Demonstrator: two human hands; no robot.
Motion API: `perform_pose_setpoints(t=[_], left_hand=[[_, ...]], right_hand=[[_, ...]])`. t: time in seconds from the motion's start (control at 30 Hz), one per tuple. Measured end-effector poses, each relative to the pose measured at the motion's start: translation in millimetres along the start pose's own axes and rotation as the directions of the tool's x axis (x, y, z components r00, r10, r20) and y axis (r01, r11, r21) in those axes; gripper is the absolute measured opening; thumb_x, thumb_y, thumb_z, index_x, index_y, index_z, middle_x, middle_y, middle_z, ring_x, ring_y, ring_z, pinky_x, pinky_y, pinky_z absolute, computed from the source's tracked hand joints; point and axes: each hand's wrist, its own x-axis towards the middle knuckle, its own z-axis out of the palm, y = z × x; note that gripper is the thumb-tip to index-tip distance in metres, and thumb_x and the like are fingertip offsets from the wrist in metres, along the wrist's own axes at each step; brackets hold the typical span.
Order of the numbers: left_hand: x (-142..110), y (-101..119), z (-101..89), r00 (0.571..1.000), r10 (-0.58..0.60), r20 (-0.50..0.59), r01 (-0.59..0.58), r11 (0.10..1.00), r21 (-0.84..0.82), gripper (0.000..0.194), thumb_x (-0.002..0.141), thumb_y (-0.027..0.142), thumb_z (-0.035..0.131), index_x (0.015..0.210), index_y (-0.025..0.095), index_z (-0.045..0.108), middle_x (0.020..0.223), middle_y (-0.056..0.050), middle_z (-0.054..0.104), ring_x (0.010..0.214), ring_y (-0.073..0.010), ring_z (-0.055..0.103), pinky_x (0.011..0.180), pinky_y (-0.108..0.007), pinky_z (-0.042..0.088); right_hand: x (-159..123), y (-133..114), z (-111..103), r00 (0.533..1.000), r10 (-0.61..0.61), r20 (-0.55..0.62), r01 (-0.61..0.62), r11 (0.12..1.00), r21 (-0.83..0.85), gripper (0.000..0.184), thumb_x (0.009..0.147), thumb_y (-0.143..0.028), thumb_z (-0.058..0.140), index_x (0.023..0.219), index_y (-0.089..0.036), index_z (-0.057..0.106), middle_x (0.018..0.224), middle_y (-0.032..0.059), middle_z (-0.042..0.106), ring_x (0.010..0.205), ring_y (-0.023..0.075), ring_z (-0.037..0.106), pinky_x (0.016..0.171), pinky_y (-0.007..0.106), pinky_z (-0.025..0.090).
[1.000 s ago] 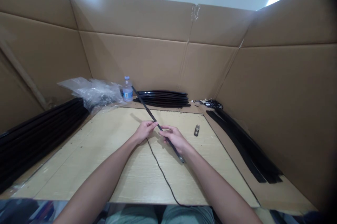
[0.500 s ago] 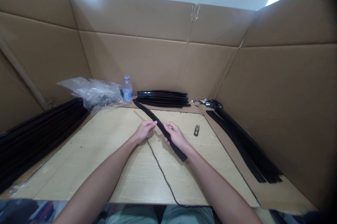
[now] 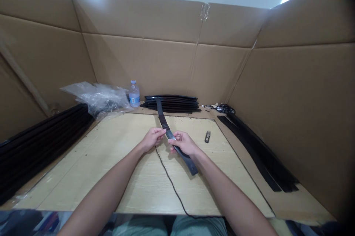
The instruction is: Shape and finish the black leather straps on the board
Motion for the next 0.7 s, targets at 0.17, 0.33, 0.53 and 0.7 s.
perform_pose_setpoints(t=[0.17,0.33,0.53,0.7], left_hand=[[3,-5,-5.6,0.999,-0.036,-0.023,0.036,0.999,0.011,0.025,0.085,0.034,0.053,0.078,0.011,0.055,0.061,0.003,0.050,0.044,-0.0049,0.043,0.041,-0.018,0.037],[5,-7,-9.1,0.997,-0.068,-0.042,0.069,0.997,0.019,0.031,0.087,0.031,0.051,0.112,0.013,0.053,0.107,-0.009,0.058,0.088,-0.0182,0.059,0.074,-0.037,0.051],[5,-7,-5.4,0.999,-0.040,-0.030,0.041,0.999,0.033,0.025,0.086,0.035,0.053,0.082,0.011,0.056,0.064,0.003,0.053,0.048,-0.0060,0.047,0.044,-0.019,0.040],[1,-1,1.0,1.000,0.002,-0.023,-0.001,0.999,0.037,0.039,0.074,0.045,0.064,0.059,0.015,0.043,0.045,0.010,0.026,0.034,-0.0014,0.020,0.036,-0.019,0.011]], right_hand=[[-1,-5,2,0.999,-0.015,-0.030,0.016,0.998,0.055,0.026,0.076,-0.034,0.066,0.085,-0.018,0.047,0.069,-0.0028,0.065,0.043,0.0081,0.054,0.037,0.018,0.040],[0,-6,2,0.996,0.017,-0.089,-0.012,0.998,0.063,0.015,0.087,-0.026,0.055,0.094,-0.012,0.055,0.073,-0.0014,0.060,0.048,0.0055,0.052,0.040,0.016,0.041],[1,-5,5,0.992,0.063,-0.105,-0.058,0.997,0.049,0.017,0.089,-0.025,0.053,0.098,-0.012,0.056,0.074,-0.0016,0.058,0.050,0.0058,0.052,0.044,0.018,0.044],[-2,-5,9,0.996,0.037,-0.085,-0.032,0.998,0.056,0.012,0.086,-0.022,0.058,0.084,-0.011,0.058,0.065,-0.0045,0.055,0.047,0.0050,0.050,0.044,0.017,0.045]])
